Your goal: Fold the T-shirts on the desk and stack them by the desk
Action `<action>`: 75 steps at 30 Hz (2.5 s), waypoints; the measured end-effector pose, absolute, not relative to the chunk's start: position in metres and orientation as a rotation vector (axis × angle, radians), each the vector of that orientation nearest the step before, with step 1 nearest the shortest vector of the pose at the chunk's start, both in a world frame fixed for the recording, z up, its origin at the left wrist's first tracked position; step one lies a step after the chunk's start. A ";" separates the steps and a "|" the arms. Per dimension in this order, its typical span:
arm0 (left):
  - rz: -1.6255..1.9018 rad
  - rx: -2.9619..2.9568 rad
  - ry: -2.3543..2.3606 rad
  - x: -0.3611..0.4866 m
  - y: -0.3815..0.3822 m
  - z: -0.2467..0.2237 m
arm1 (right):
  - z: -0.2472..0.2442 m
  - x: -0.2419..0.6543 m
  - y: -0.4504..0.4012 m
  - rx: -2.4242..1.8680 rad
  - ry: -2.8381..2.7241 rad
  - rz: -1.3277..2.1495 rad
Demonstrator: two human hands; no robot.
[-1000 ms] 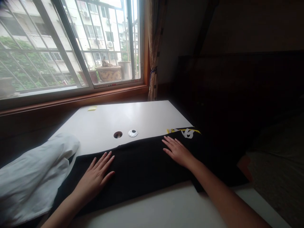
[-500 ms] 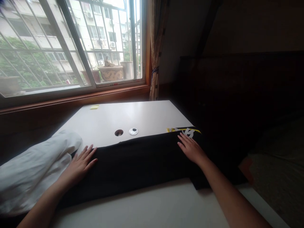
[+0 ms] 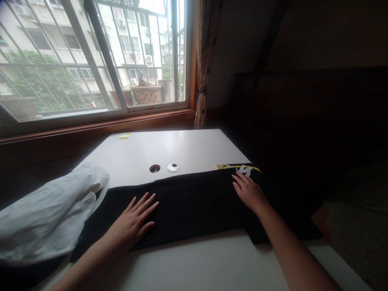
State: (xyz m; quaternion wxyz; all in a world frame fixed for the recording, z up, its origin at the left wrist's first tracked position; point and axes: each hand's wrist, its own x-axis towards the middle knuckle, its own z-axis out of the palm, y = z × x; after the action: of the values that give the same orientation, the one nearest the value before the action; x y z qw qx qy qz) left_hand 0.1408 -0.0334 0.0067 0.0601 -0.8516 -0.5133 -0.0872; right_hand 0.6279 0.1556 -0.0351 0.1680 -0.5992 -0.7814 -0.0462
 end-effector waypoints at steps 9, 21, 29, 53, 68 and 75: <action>-0.162 -2.409 -1.887 0.099 -0.023 -0.007 | -0.037 0.633 0.155 -1.727 -2.181 -0.163; -0.090 -2.167 -2.113 0.057 -0.018 -0.018 | -0.037 0.635 0.153 -1.724 -2.107 -0.277; -0.065 -2.149 -2.118 0.054 -0.016 -0.023 | -0.013 0.653 0.142 -1.911 -1.951 0.093; -0.064 -2.236 -2.041 0.054 -0.020 -0.036 | 0.000 0.721 0.131 -1.987 -1.704 0.511; -0.001 -2.242 -1.973 0.039 -0.019 -0.043 | 0.016 0.710 0.121 -1.952 -1.740 0.886; -0.032 -2.249 -1.962 0.029 -0.015 -0.047 | 0.026 0.703 0.110 -1.954 -1.819 0.976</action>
State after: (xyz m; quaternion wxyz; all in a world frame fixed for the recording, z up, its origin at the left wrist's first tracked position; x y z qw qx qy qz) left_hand 0.0286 -0.0154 -0.0475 0.0783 -0.7512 -0.6553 -0.0106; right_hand 0.7034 0.1100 0.0260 0.1493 -0.6797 -0.6327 0.3396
